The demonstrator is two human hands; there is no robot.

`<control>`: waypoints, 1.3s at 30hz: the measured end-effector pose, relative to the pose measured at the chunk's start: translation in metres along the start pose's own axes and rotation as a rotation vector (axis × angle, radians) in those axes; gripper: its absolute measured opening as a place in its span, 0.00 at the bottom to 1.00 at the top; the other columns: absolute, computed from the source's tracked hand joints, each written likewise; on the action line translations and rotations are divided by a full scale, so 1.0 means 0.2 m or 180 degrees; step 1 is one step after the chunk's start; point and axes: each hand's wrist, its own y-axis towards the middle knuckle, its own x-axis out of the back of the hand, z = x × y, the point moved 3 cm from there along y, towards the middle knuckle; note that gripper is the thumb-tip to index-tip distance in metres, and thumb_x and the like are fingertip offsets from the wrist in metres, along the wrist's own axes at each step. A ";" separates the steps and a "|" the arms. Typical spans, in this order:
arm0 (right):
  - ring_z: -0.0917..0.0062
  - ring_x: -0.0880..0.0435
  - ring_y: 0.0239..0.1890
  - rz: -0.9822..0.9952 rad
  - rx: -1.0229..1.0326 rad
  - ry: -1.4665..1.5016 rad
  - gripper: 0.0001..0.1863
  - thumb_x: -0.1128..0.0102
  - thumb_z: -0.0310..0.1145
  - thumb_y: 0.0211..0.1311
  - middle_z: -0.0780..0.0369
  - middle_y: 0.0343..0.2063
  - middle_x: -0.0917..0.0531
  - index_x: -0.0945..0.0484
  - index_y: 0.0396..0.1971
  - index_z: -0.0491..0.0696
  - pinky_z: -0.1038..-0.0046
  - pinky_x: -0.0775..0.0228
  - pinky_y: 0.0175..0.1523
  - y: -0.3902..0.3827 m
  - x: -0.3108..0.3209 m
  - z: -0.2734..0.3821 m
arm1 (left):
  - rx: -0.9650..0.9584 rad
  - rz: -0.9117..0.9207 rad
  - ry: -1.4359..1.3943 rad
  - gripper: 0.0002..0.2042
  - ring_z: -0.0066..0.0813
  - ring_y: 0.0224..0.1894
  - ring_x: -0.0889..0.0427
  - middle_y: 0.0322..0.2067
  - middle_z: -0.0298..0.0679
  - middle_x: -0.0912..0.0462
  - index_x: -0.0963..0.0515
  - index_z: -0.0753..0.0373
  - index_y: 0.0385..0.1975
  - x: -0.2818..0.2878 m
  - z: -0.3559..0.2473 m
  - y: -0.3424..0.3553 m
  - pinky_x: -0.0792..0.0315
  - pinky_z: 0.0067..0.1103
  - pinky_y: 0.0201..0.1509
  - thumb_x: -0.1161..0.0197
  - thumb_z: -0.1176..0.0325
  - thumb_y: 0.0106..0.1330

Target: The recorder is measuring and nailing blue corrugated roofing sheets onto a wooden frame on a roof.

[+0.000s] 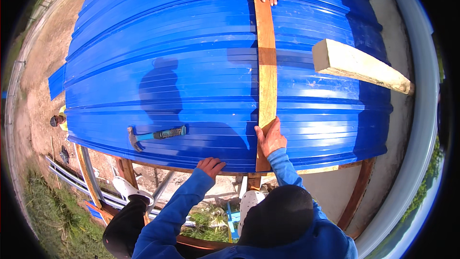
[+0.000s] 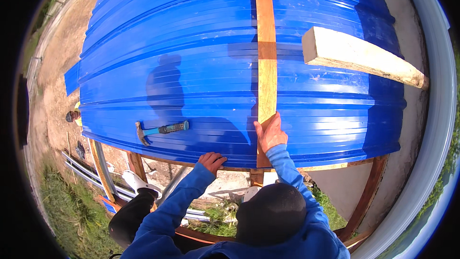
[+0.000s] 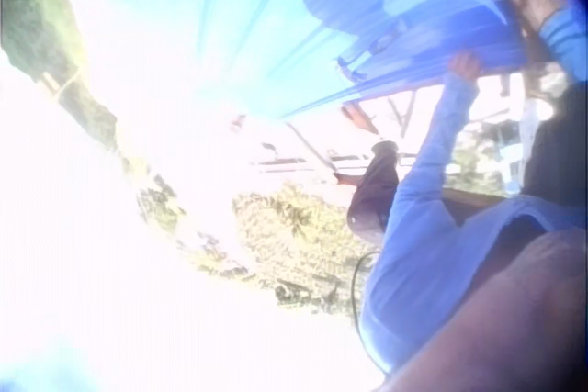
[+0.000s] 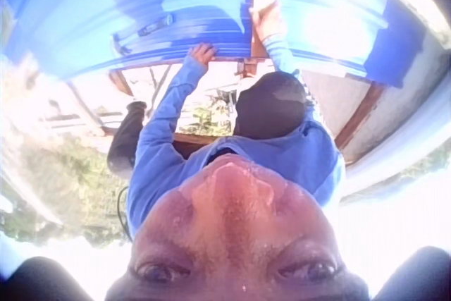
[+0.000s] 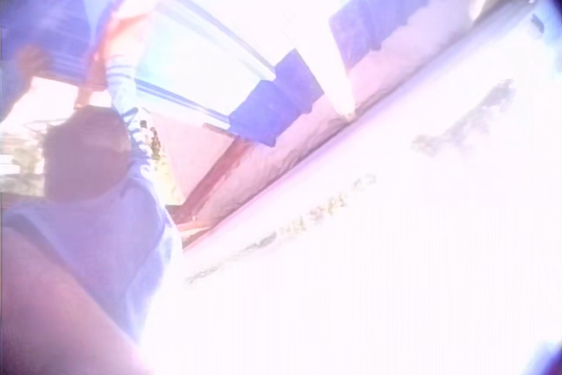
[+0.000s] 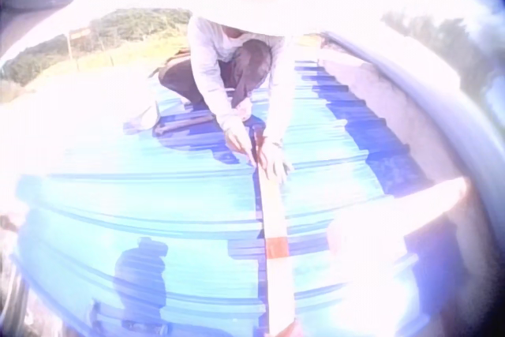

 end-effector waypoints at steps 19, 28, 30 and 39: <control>0.45 0.19 0.43 0.0118 -0.0194 -0.0163 0.48 0.46 0.61 0.62 0.44 0.57 0.28 0.50 0.65 0.36 0.52 0.26 0.48 0.02 0.06 0.02 | -0.0007 0.0040 -0.0105 0.18 0.40 0.48 0.23 0.44 0.35 0.20 0.20 0.53 0.46 0.01 -0.01 0.05 0.31 0.35 0.47 0.32 0.71 0.52; 0.45 0.19 0.45 0.0276 -0.0261 -0.0220 0.49 0.50 0.64 0.62 0.45 0.57 0.27 0.51 0.67 0.38 0.52 0.27 0.48 0.02 0.07 0.01 | 0.0012 0.0071 -0.0122 0.19 0.40 0.48 0.24 0.45 0.34 0.21 0.20 0.54 0.46 0.00 0.00 0.05 0.31 0.36 0.46 0.31 0.70 0.51; 0.46 0.18 0.44 0.0258 -0.0251 -0.0159 0.49 0.51 0.66 0.62 0.46 0.56 0.26 0.50 0.66 0.39 0.51 0.27 0.47 0.02 0.08 0.02 | 0.0048 0.0195 -0.0163 0.19 0.39 0.48 0.24 0.45 0.34 0.21 0.20 0.54 0.45 0.02 -0.01 0.04 0.31 0.36 0.46 0.30 0.69 0.51; 0.44 0.19 0.43 0.0126 -0.0178 -0.0036 0.46 0.48 0.65 0.61 0.47 0.53 0.24 0.49 0.64 0.43 0.49 0.27 0.46 0.02 0.06 0.01 | 0.0311 0.0204 -0.0649 0.10 0.45 0.37 0.18 0.33 0.44 0.17 0.19 0.57 0.42 0.19 0.07 0.48 0.25 0.32 0.38 0.34 0.71 0.60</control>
